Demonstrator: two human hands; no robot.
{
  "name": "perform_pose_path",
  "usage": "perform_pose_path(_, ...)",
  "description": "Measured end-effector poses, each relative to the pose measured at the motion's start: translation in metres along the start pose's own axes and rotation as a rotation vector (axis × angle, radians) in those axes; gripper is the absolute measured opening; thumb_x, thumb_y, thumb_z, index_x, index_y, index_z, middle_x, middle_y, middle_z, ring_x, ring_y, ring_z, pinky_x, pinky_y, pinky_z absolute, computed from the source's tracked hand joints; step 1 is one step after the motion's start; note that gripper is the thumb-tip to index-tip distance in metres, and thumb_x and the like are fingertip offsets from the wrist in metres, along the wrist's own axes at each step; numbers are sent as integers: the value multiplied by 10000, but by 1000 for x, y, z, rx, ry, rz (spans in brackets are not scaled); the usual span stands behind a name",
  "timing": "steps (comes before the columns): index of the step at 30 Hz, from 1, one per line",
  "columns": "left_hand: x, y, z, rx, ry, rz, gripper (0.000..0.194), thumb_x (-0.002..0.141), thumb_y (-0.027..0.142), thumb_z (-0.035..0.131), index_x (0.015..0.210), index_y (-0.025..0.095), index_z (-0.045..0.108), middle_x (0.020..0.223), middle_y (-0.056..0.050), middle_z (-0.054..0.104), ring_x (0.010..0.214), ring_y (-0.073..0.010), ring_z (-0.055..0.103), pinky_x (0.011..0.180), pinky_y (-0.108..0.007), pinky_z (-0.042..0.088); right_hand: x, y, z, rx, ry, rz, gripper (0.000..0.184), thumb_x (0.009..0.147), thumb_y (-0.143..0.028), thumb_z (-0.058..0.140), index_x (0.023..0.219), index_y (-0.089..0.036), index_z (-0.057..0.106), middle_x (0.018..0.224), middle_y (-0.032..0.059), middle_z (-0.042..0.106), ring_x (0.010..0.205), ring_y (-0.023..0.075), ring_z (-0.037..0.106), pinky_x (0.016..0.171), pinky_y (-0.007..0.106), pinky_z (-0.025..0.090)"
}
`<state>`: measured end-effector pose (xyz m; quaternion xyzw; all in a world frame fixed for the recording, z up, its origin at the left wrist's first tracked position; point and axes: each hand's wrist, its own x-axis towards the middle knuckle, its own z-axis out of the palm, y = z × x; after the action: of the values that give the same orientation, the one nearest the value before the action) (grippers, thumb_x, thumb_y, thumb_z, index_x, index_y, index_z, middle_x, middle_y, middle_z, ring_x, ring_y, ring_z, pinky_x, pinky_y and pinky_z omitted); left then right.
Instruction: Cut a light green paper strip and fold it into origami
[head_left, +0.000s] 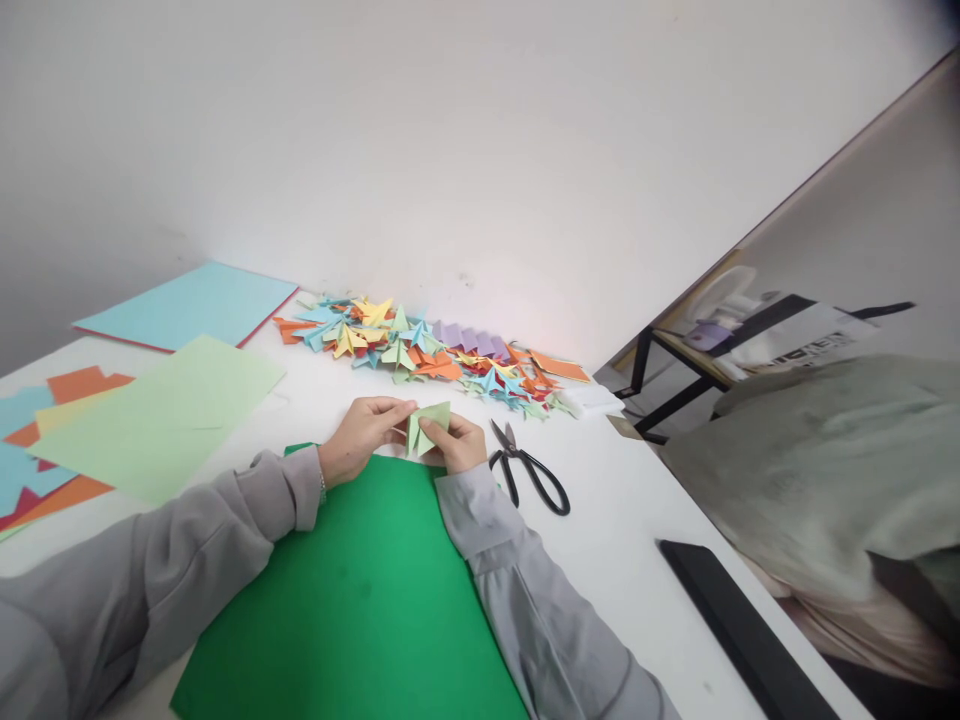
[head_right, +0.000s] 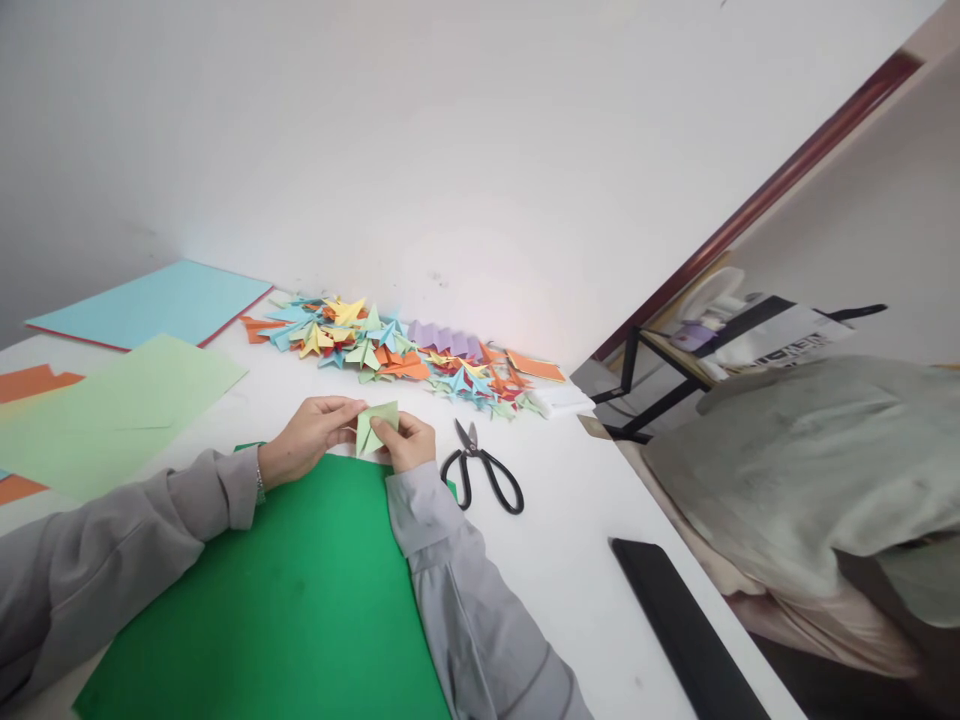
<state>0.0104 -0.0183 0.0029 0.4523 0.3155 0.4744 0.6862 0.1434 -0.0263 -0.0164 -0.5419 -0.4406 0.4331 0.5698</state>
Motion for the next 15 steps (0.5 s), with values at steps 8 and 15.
perform_pose_path(8, 0, 0, -1, -37, -46, -28, 265, 678, 336, 617, 738, 81, 654, 649, -61, 626, 604, -118, 556, 601, -273, 462, 1, 1, -1, -13, -5, -24, 309, 500, -416, 703, 634, -140, 662, 479, -15, 567, 396, 111, 465, 389, 247, 390)
perform_pose_path(15, 0, -2, 0, 75, 10, 18, 260, 592, 315, 685, 754, 113, 661, 695, -40, 641, 613, -108, 544, 591, -251, 456, 1, 2, -2, -4, -36, -97, 305, 521, -431, 689, 599, -139, 652, 452, -26, 534, 398, 101, 440, 393, 236, 373)
